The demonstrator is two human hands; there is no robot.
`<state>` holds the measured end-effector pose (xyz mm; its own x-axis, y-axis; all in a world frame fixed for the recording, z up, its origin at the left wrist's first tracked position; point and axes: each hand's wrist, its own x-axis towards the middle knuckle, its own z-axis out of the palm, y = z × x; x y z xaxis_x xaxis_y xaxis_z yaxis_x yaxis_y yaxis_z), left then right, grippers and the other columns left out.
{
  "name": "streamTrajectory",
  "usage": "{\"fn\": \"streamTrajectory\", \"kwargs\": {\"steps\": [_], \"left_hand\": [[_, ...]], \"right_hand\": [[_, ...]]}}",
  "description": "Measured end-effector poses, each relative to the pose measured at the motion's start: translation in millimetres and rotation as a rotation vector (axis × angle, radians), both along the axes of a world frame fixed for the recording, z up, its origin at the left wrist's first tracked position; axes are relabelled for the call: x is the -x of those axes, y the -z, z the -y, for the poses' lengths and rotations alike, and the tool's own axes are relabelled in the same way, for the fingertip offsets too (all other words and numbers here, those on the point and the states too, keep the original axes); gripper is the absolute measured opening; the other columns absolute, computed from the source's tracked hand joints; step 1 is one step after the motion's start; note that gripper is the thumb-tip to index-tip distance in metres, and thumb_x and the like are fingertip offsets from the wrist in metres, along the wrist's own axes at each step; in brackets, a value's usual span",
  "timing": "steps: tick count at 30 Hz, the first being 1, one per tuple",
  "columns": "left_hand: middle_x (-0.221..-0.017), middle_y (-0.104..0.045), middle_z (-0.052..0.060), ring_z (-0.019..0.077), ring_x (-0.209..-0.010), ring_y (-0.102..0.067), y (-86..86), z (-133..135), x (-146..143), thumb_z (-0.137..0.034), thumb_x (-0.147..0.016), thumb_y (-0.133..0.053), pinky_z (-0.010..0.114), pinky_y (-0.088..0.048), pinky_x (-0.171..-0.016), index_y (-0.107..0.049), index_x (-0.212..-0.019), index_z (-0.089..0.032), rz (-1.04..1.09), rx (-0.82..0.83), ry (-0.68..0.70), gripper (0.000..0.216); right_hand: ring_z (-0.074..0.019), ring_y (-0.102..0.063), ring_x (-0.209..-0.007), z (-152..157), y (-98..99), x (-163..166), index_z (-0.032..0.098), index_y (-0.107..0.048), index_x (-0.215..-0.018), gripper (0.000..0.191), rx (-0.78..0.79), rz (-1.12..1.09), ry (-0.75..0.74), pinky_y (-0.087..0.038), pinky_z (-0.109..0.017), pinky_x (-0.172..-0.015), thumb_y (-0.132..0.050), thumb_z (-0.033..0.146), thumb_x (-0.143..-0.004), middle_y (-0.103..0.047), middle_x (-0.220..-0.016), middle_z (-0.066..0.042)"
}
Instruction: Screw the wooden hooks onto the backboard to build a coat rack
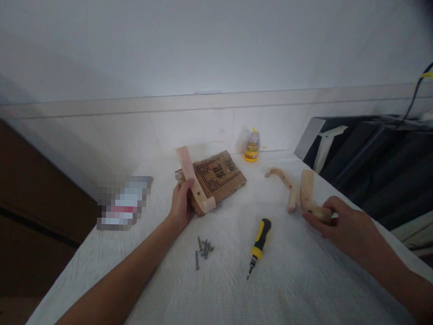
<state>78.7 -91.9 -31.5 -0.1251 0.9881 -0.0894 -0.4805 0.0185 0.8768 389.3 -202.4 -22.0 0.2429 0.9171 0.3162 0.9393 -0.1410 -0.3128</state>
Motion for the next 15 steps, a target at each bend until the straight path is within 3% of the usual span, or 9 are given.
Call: {"fn": "streamTrajectory", "kwargs": {"steps": [4,7,11,15], "left_hand": [[-0.076,-0.066,0.003,0.0228,-0.08,-0.065,1.8,-1,1,-0.034,-0.058,-0.067,0.036,-0.054,-0.076,-0.06,-0.09,-0.015,-0.007,0.008,-0.011,0.037],[-0.073,-0.066,0.003,0.0223,-0.077,-0.065,1.5,0,2,-0.035,-0.057,-0.066,0.035,-0.054,-0.073,-0.061,-0.087,-0.015,-0.013,0.005,0.005,0.037],[-0.07,-0.066,0.004,0.0236,-0.077,-0.065,-0.7,4,1,-0.038,-0.058,-0.067,0.034,-0.053,-0.07,-0.062,-0.088,-0.014,-0.022,-0.011,0.075,0.038],[-0.072,-0.067,0.003,0.0222,-0.076,-0.065,-1.4,7,1,-0.037,-0.059,-0.067,0.032,-0.052,-0.069,-0.062,-0.091,-0.015,-0.013,-0.037,0.088,0.04]], "right_hand": [[-0.0227,-0.055,-0.046,-3,-18.5,-10,0.026,-0.04,-0.067,0.036,-0.109,0.043,0.058,-0.039,-0.034,-0.046,-0.052,0.06,-0.073,-0.054,-0.052,-0.001],[-0.021,-0.055,-0.049,-8,-34.2,-10,0.025,-0.046,-0.072,0.036,-0.286,0.021,-0.047,-0.041,-0.034,-0.048,-0.042,0.06,-0.08,-0.056,-0.06,-0.004],[-0.0186,-0.058,-0.065,-26,-38.9,-1,0.023,-0.052,-0.078,0.021,-0.426,0.107,-0.273,-0.047,-0.034,-0.06,-0.042,0.039,-0.087,-0.058,-0.082,-0.007],[-0.0223,-0.057,-0.078,-55,-37.4,21,0.021,-0.05,-0.087,0.012,-0.549,0.044,-0.381,-0.048,-0.039,-0.069,-0.039,0.019,-0.082,-0.055,-0.084,-0.007]]}}
